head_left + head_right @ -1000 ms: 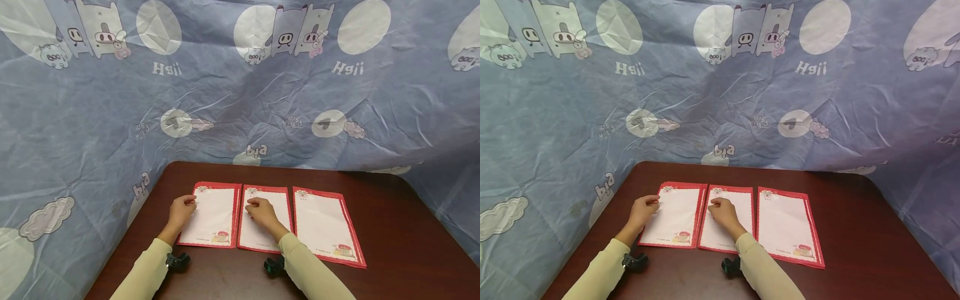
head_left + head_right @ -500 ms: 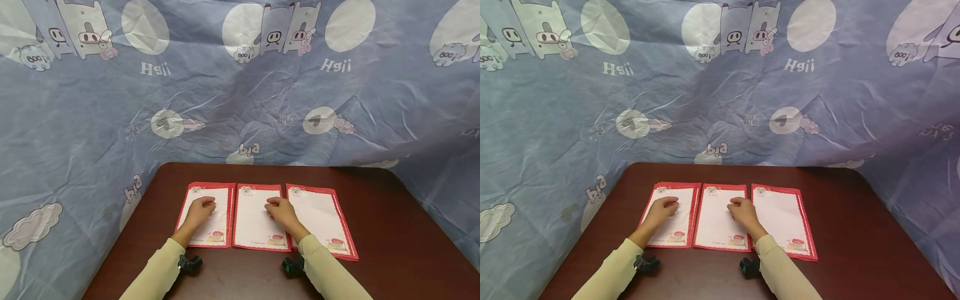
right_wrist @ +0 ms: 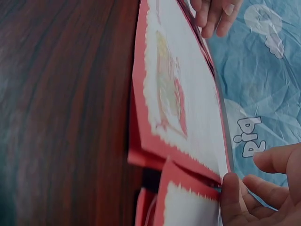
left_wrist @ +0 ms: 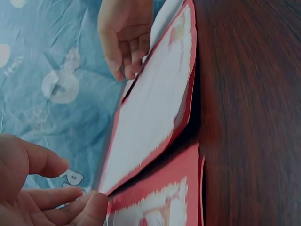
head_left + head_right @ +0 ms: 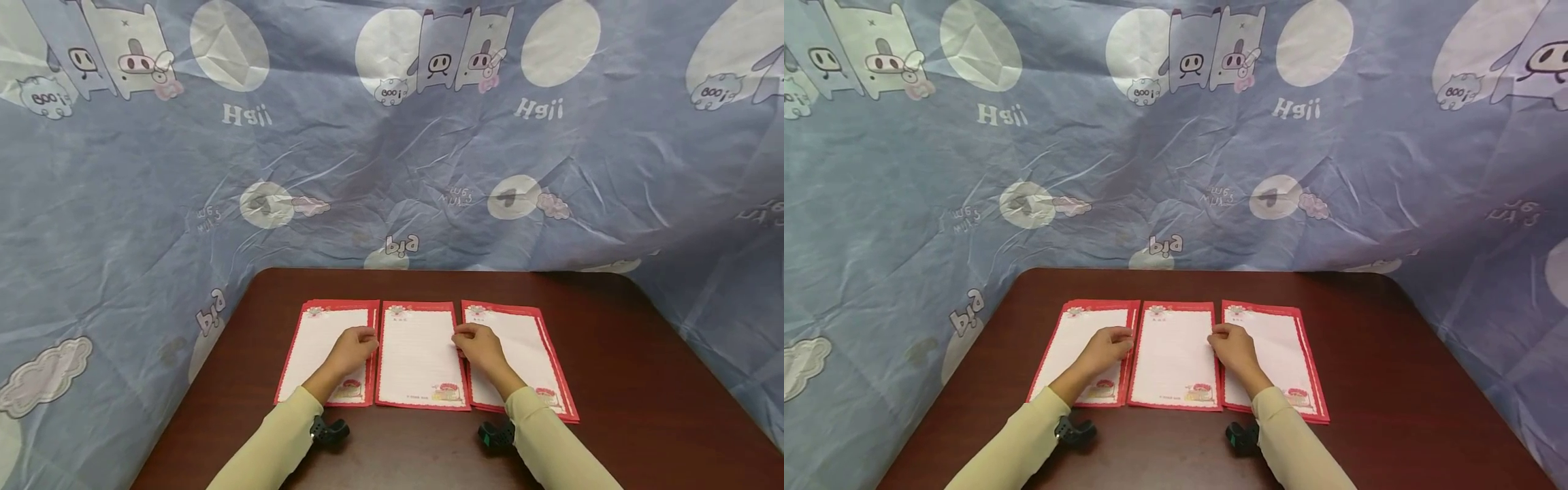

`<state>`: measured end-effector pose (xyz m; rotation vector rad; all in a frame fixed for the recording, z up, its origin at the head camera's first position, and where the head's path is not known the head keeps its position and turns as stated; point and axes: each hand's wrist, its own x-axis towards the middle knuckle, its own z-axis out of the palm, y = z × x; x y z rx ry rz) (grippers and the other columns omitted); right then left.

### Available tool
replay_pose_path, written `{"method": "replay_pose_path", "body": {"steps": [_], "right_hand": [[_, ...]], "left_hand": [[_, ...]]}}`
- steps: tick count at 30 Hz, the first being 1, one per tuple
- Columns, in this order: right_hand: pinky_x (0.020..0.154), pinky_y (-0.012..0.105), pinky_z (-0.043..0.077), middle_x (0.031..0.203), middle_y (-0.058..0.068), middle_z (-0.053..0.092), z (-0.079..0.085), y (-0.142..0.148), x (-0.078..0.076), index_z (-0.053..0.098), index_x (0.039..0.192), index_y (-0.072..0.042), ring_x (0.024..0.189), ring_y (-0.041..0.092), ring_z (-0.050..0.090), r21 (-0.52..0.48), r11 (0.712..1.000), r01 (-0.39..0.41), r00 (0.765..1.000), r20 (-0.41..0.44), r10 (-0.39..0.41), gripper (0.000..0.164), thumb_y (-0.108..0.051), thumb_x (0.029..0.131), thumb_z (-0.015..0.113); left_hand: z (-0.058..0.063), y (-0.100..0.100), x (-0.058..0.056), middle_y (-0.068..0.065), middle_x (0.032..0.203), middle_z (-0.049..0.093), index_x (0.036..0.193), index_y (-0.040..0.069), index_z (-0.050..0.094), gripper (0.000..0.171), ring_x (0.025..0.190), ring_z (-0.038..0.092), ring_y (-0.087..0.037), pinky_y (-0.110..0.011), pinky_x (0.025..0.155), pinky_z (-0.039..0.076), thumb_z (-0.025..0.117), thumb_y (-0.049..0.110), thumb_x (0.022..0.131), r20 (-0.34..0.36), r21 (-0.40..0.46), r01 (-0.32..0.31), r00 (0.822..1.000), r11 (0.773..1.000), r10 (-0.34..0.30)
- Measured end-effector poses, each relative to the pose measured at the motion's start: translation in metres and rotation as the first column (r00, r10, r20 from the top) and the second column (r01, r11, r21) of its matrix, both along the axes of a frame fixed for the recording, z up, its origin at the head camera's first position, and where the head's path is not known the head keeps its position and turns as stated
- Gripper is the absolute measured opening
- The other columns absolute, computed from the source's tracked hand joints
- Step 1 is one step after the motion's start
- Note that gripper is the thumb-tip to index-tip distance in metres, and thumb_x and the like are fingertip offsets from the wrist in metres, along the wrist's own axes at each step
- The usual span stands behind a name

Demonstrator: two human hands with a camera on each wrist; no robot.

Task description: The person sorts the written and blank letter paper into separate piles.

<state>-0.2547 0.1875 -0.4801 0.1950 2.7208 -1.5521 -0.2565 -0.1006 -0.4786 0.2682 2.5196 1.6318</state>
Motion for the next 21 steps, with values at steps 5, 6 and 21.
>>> {"method": "replay_pose_path", "body": {"steps": [5,6,21], "right_hand": [[0.066,0.028,0.053,0.1,0.01,0.072,-0.002,0.005,0.001,0.068,0.123,0.004,0.073,0.016,0.066,0.038,0.999,0.005,1.0,-0.012,-0.004,0.034,-0.015,0.095,0.068],[0.065,0.028,0.053,0.1,0.01,0.072,-0.002,0.005,0.001,0.067,0.124,0.004,0.072,0.016,0.065,0.035,0.999,0.002,1.0,-0.009,-0.001,0.035,-0.015,0.095,0.068],[0.069,0.028,0.055,0.105,0.013,0.071,0.0,0.005,0.005,0.065,0.127,0.004,0.081,0.017,0.065,-0.07,0.997,0.018,0.999,0.032,-0.015,0.036,-0.014,0.096,0.067]], "left_hand": [[0.004,0.005,0.002,-0.019,0.118,0.067,0.132,-0.012,0.059,0.04,0.109,0.064,-0.031,-0.044,0.09,0.054,0.06,0.011,0.099,0.014,-0.074,0.016,1.0,0.997,-0.015],[0.004,0.006,0.002,-0.02,0.119,0.067,0.132,-0.012,0.059,0.04,0.11,0.064,-0.032,-0.045,0.091,0.053,0.061,0.011,0.099,0.011,-0.087,0.017,1.0,0.996,-0.017],[-0.003,0.015,0.006,-0.018,0.118,0.068,0.126,-0.007,0.065,0.032,0.11,0.064,-0.032,-0.041,0.088,0.055,0.063,0.005,0.097,-0.068,-0.06,-0.044,0.997,0.997,0.04]]}}
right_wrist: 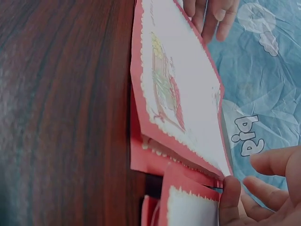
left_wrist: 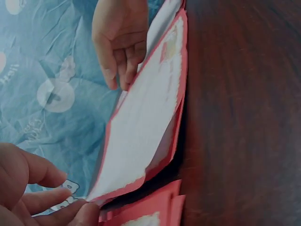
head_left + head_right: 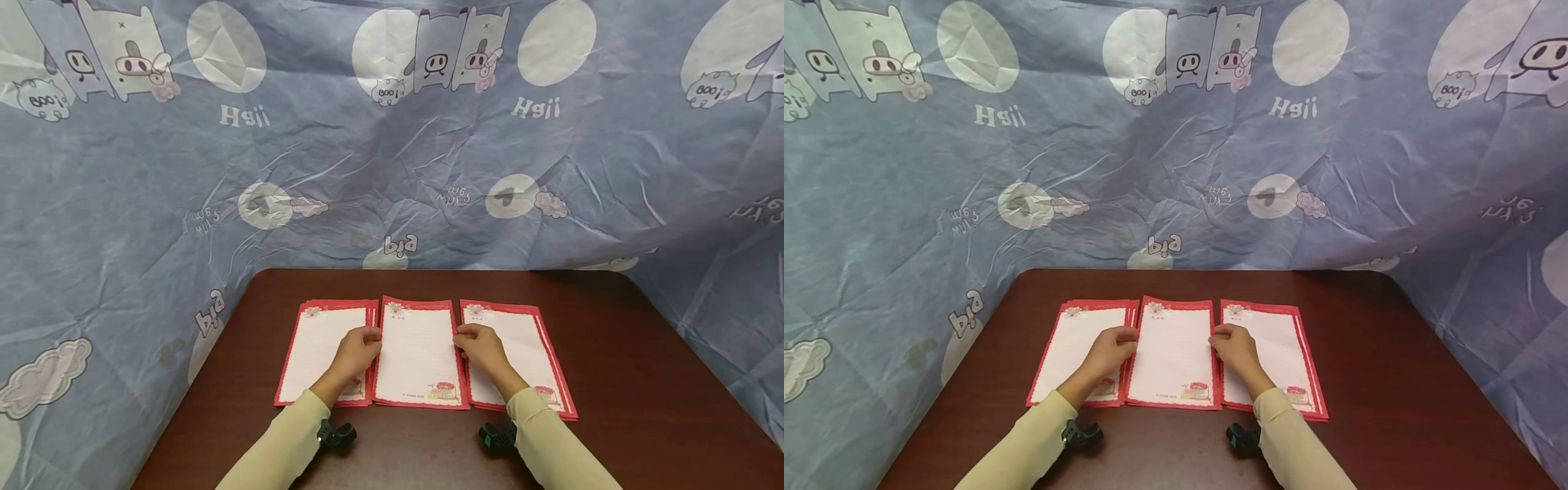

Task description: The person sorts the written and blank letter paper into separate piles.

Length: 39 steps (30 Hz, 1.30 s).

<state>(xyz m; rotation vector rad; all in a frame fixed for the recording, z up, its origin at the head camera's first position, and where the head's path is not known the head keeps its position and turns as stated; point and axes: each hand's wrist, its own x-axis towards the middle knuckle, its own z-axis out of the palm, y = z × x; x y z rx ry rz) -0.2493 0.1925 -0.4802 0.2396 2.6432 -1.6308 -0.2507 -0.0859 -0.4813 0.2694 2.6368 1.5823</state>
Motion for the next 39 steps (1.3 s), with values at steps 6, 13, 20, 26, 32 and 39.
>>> {"method": "replay_pose_path", "body": {"steps": [6,13,20,26,32,39], "right_hand": [[0.068,0.028,0.053,0.111,0.017,0.07,0.0,0.0,-0.001,0.063,0.13,0.005,0.083,0.019,0.063,-0.131,0.991,0.028,1.0,0.011,-0.026,0.037,-0.01,0.096,0.067],[0.073,0.027,0.057,0.119,0.022,0.065,-0.001,-0.001,-0.002,0.059,0.134,0.006,0.087,0.013,0.065,-0.233,0.972,0.027,1.0,0.02,-0.023,0.04,-0.004,0.096,0.066],[0.073,0.026,0.058,0.113,0.019,0.064,0.002,0.0,-0.001,0.056,0.136,0.008,0.085,0.011,0.066,-0.319,0.947,0.043,0.999,0.029,-0.036,0.043,0.0,0.095,0.066],[0.071,0.024,0.056,0.108,0.013,0.069,0.005,0.004,-0.001,0.059,0.134,0.006,0.081,0.009,0.064,-0.3,0.952,0.06,0.998,0.047,-0.048,0.038,-0.005,0.098,0.065],[0.074,0.03,0.058,0.112,0.015,0.067,0.008,0.011,0.003,0.06,0.134,0.004,0.086,0.014,0.064,-0.286,0.955,0.074,0.997,0.048,-0.063,0.037,-0.01,0.1,0.063],[0.075,0.028,0.058,0.115,0.016,0.061,0.012,0.02,0.008,0.058,0.137,0.004,0.092,0.015,0.063,-0.295,0.952,0.081,0.996,0.044,-0.072,0.038,-0.012,0.103,0.058]], "left_hand": [[-0.001,0.001,0.004,-0.019,0.125,0.064,0.129,-0.006,0.064,0.038,0.102,0.065,-0.028,-0.031,0.076,0.053,0.063,-0.004,0.092,0.004,0.12,-0.017,1.0,0.993,0.017],[-0.008,0.0,0.002,-0.023,0.123,0.062,0.13,-0.009,0.06,0.043,0.097,0.066,-0.026,-0.029,0.075,0.055,0.062,-0.011,0.086,-0.039,0.173,-0.015,0.999,0.985,0.022],[-0.003,-0.002,0.002,-0.023,0.114,0.063,0.134,-0.008,0.058,0.046,0.096,0.066,-0.026,-0.029,0.078,0.056,0.063,-0.01,0.088,0.02,0.225,-0.046,0.999,0.973,0.043],[-0.002,-0.002,0.001,-0.02,0.103,0.064,0.13,-0.012,0.059,0.042,0.084,0.062,-0.017,-0.023,0.073,0.052,0.064,-0.01,0.089,0.053,0.264,-0.054,0.998,0.963,0.041],[0.009,0.005,0.006,-0.022,0.099,0.063,0.128,-0.015,0.059,0.039,0.073,0.055,-0.01,-0.024,0.067,0.05,0.063,-0.011,0.09,0.062,0.296,-0.016,0.998,0.955,-0.002],[-0.001,0.021,-0.001,-0.012,0.095,0.065,0.126,-0.009,0.064,0.038,0.075,0.058,-0.011,-0.024,0.065,0.05,0.064,-0.005,0.089,0.075,0.269,-0.021,0.997,0.963,0.001]]}}
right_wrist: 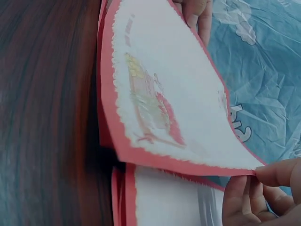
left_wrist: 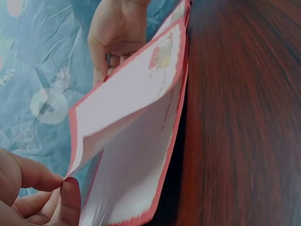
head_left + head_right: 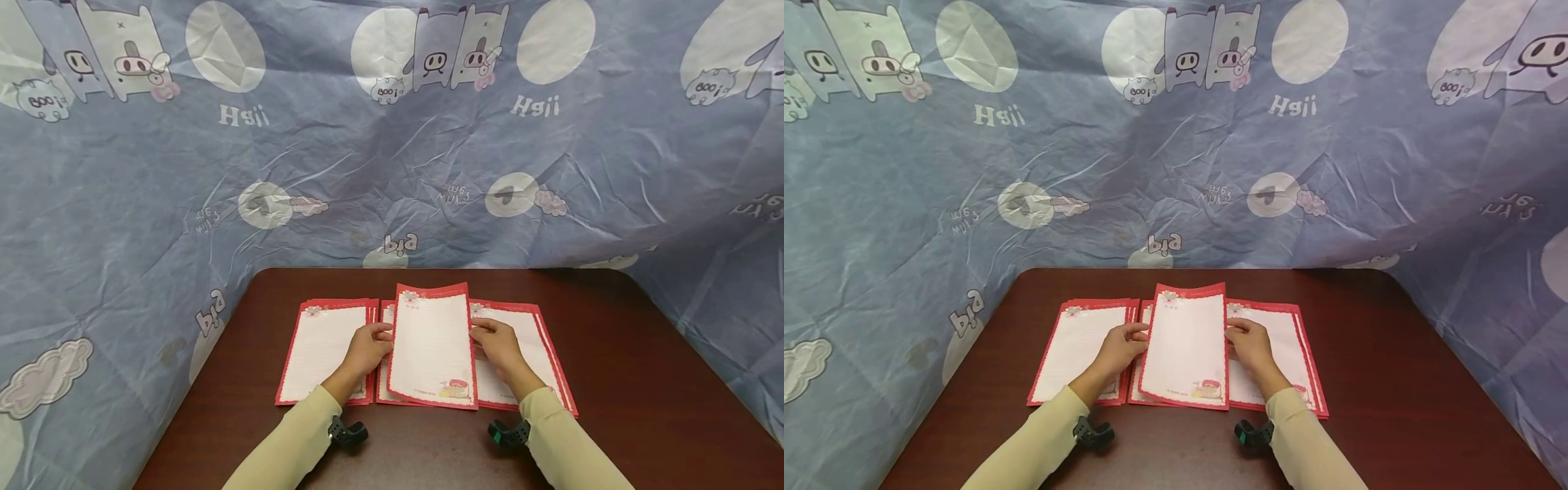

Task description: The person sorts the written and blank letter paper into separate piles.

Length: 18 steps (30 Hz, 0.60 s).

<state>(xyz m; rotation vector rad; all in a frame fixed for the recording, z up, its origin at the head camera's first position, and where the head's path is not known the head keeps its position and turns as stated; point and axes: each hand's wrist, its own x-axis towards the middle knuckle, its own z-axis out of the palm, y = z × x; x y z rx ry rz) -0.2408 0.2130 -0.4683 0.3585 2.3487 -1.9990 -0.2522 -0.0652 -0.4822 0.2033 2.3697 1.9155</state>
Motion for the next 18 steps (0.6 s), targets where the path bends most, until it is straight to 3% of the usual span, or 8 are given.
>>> {"method": "replay_pose_path", "body": {"steps": [9,18], "right_hand": [[0.071,0.025,0.058,0.115,0.015,0.061,0.004,0.022,0.005,0.056,0.139,0.004,0.091,0.011,0.064,0.061,0.998,0.036,0.999,-0.024,-0.035,0.04,-0.015,0.104,0.057],[0.068,0.024,0.055,0.118,0.018,0.063,0.006,0.056,0.016,0.057,0.139,0.004,0.086,0.013,0.063,0.199,0.977,0.077,0.997,-0.017,-0.075,0.042,-0.019,0.103,0.058]], "left_hand": [[-0.002,0.027,-0.002,-0.009,0.091,0.062,0.125,-0.008,0.064,0.04,0.07,0.058,-0.013,-0.027,0.06,0.054,0.063,-0.006,0.086,0.041,0.073,0.02,0.999,0.997,-0.023],[-0.002,0.063,-0.001,-0.01,0.087,0.063,0.125,-0.005,0.066,0.039,0.063,0.057,-0.012,-0.027,0.058,0.053,0.064,-0.007,0.086,0.026,0.028,0.06,0.998,0.998,-0.06]]}}
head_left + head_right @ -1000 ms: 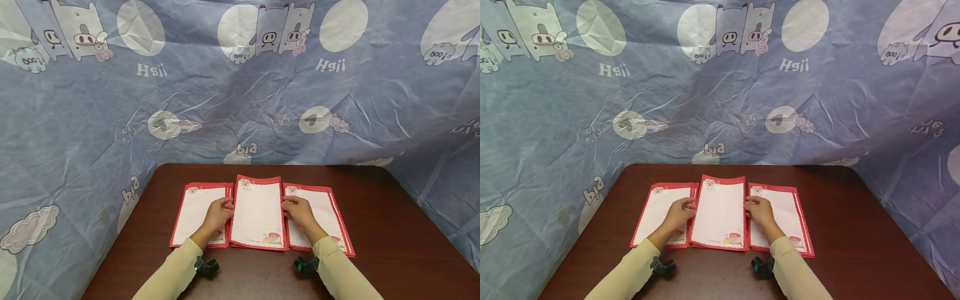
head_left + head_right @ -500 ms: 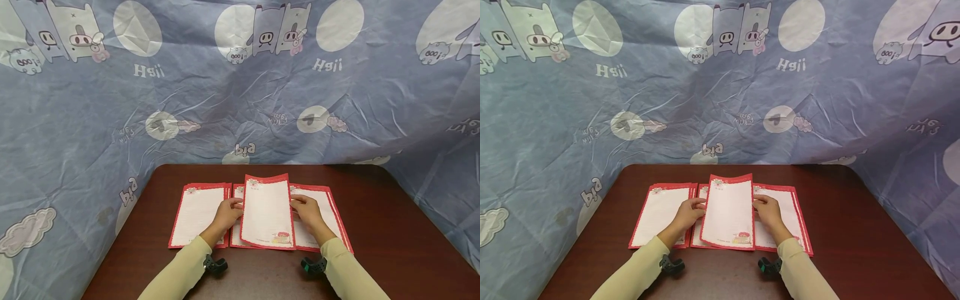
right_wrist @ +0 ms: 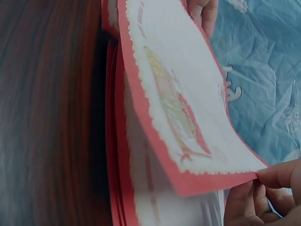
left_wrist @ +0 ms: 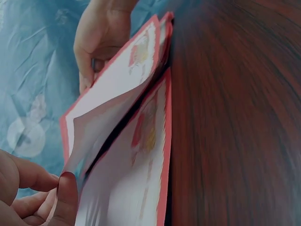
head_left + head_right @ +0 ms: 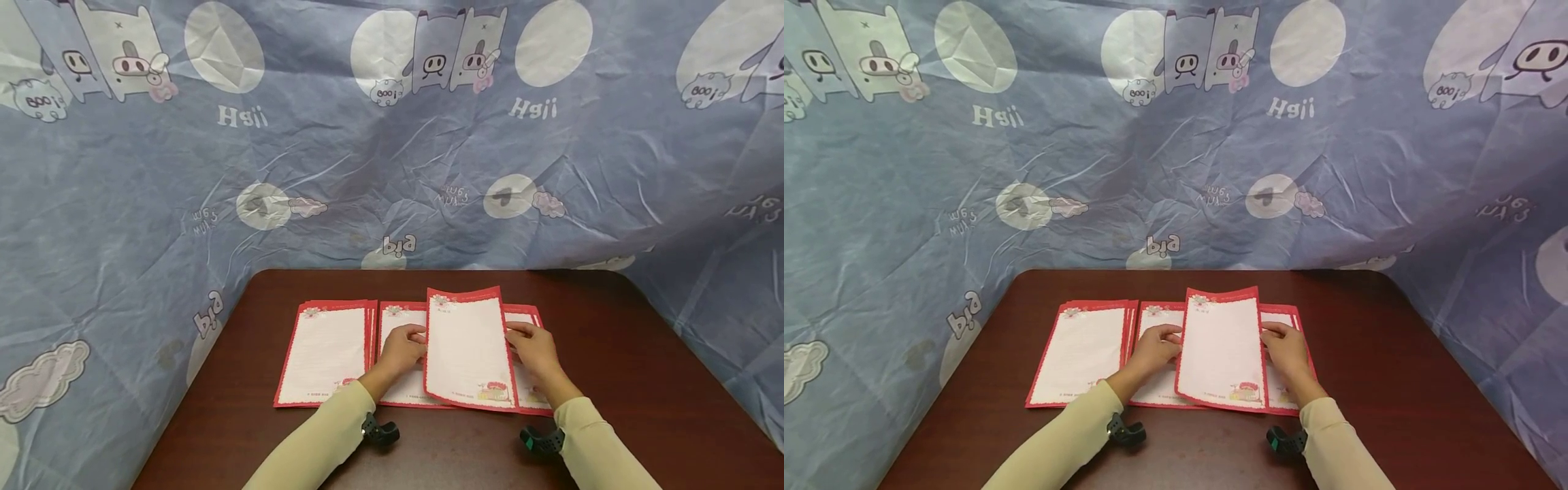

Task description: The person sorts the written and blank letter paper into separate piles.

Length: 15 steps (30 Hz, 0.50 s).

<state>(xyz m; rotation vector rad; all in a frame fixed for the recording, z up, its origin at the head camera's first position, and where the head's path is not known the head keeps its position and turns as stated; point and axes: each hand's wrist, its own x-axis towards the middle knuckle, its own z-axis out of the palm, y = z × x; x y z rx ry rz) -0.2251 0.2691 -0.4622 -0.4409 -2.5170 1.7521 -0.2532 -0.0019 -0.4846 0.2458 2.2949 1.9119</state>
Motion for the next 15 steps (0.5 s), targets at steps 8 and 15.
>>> {"method": "replay_pose_path", "body": {"steps": [8,15], "right_hand": [[0.071,0.022,0.052,0.127,0.023,0.058,0.001,0.03,0.008,0.054,0.142,0.004,0.101,0.025,0.061,0.099,0.995,0.014,1.0,0.018,-0.016,0.046,-0.023,0.105,0.054],[0.066,0.021,0.048,0.124,0.025,0.058,-0.001,0.052,0.008,0.057,0.138,0.005,0.1,0.029,0.055,0.195,0.979,0.06,0.998,-0.003,-0.06,0.042,-0.019,0.104,0.054]], "left_hand": [[0.001,0.035,0.001,-0.003,0.084,0.063,0.122,-0.003,0.068,0.043,0.06,0.053,-0.009,-0.022,0.053,0.047,0.065,-0.008,0.079,-0.027,-0.093,0.011,1.0,0.996,-0.014],[0.001,0.062,0.005,0.003,0.078,0.059,0.119,-0.003,0.069,0.037,0.059,0.055,-0.008,-0.023,0.053,0.051,0.068,-0.008,0.082,-0.041,-0.103,0.037,0.998,0.994,-0.041]]}}
